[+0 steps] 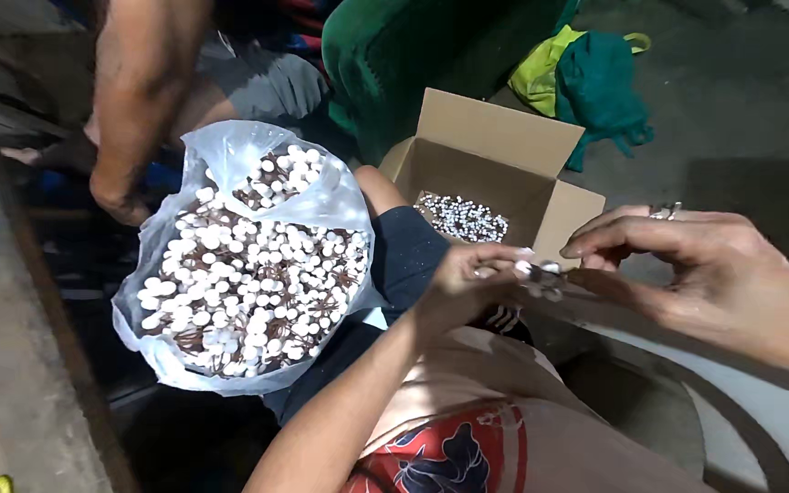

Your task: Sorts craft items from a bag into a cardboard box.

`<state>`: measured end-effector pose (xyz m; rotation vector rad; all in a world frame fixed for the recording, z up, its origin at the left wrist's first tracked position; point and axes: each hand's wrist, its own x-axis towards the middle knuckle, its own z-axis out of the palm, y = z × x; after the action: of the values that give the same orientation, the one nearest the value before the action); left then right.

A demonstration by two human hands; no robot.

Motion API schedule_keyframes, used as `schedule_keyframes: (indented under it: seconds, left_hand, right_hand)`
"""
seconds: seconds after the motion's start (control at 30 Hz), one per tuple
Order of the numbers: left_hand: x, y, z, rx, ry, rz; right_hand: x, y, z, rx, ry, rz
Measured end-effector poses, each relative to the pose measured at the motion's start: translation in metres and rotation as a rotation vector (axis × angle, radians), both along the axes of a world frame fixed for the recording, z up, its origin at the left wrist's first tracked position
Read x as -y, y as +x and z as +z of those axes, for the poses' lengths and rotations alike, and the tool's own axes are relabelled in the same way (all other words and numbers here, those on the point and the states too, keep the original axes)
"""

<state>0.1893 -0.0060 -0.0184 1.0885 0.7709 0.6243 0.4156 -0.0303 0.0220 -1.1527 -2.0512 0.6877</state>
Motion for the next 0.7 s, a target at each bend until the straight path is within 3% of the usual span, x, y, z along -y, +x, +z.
schedule_keyframes:
  seconds: [0.1,0.17,0.33,0.5,0.6,0.7]
  left_hand:
    - [-0.026,-0.007,0.008,-0.23,-0.151,0.034]
    - [-0.043,-0.006,0.009,-0.35,-0.123,0.084]
    - [-0.067,-0.019,0.028,-0.422,0.115,0.229]
    - [-0.018,-0.103,0.039,-0.497,0.473,0.321]
    - [0.003,-0.168,0.039,-0.868,0.54,0.484]
    - [0.017,-0.188,0.029,-1.215,0.53,0.439]
  right_hand:
    - [0.0,0.001,0.0,0.017,-0.007,-0.019]
    - [0.0,0.001,-0.002,0.029,-0.023,-0.001]
    - [0.001,0.002,-0.002,0.031,-0.041,0.033]
    - [0.003,0.014,-0.015,0.003,-0.062,0.049]
    - [0.003,0.018,-0.025,0.032,-0.203,0.085]
    - [0.002,0.021,-0.028,0.081,-0.266,0.121]
